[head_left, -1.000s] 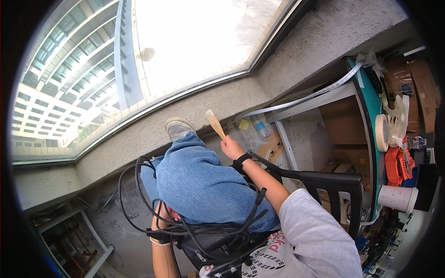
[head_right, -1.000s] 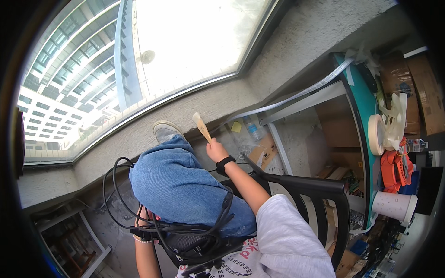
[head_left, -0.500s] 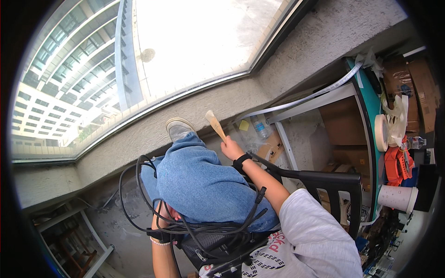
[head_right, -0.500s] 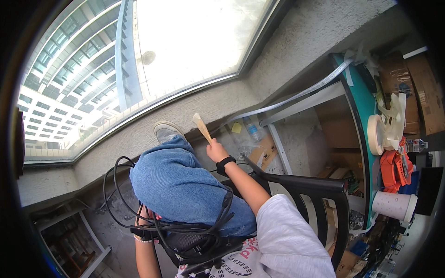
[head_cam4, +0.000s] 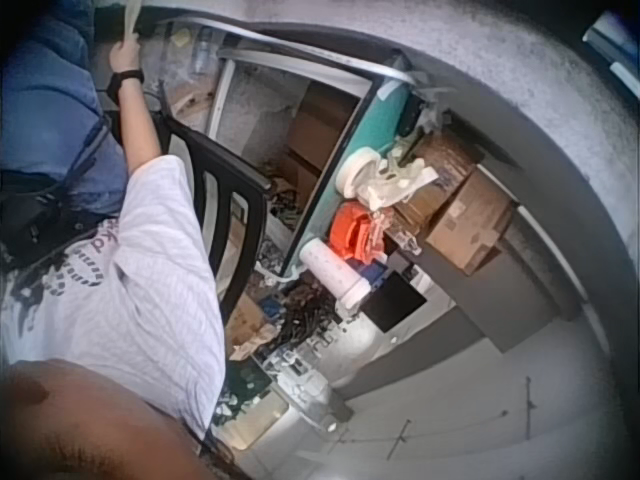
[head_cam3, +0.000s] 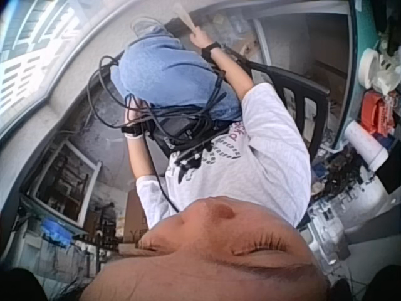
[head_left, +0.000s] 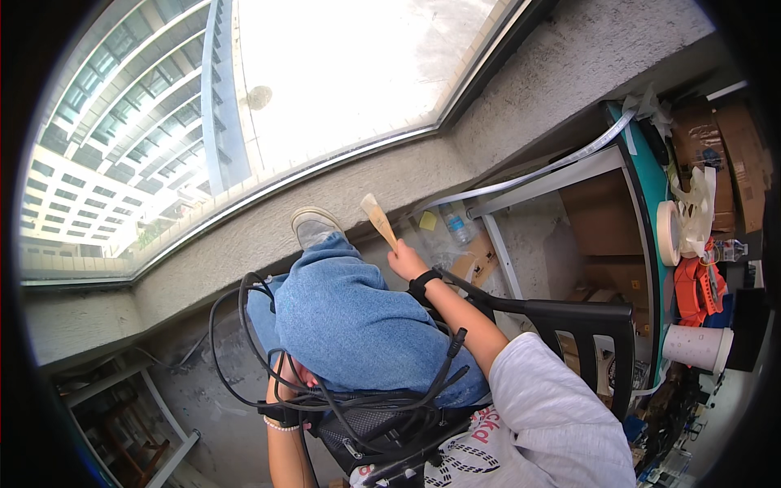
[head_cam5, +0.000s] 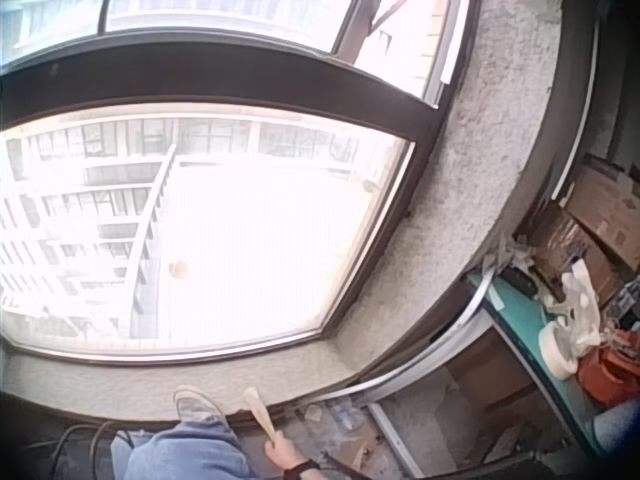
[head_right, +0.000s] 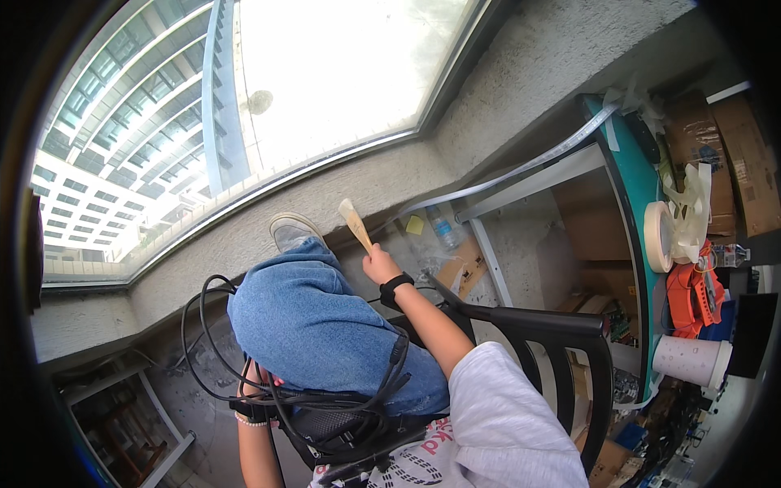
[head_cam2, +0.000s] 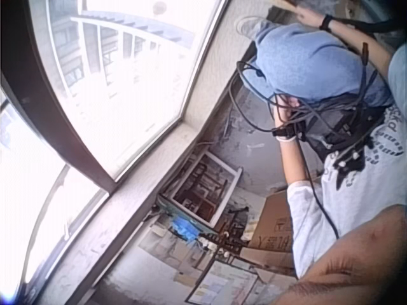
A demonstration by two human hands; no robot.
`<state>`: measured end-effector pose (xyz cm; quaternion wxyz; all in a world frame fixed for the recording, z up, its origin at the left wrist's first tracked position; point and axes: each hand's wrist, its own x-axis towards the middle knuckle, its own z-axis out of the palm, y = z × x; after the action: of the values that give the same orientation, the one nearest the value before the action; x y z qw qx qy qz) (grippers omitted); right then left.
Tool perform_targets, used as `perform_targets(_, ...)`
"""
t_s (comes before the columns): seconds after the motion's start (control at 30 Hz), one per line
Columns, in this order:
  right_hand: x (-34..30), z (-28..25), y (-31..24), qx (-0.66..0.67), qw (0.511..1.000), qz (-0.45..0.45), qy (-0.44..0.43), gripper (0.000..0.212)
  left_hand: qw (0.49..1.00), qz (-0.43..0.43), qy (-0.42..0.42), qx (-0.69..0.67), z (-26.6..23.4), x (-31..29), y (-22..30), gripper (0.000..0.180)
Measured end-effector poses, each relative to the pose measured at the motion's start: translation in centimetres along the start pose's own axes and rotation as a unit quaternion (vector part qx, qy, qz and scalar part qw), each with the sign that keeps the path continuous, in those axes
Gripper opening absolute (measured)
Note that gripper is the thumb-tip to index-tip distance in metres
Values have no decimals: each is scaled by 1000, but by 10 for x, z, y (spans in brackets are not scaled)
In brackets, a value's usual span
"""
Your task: Cleaning the interior and exterior window frame and glass with a brush.
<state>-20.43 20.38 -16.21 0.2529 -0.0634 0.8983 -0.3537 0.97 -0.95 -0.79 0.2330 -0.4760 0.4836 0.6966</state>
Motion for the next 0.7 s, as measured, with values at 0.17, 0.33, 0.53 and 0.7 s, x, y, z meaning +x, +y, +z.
perform_targets(0.17,0,0,0,-5,1000,8,-4,24,1000,-7,-7,-13,-1,0,0,50)
perform_targets(0.33,1,1,0,6,1000,7,-2,24,999,-2,-1,37,-1,-1,1,45)
perform_targets(0.53,2,0,5,10,1000,8,4,24,997,-45,49,43,14,-12,17,43)
perform_targets(0.7,2,1,4,11,1000,2,5,24,999,-24,20,28,2,-2,4,46)
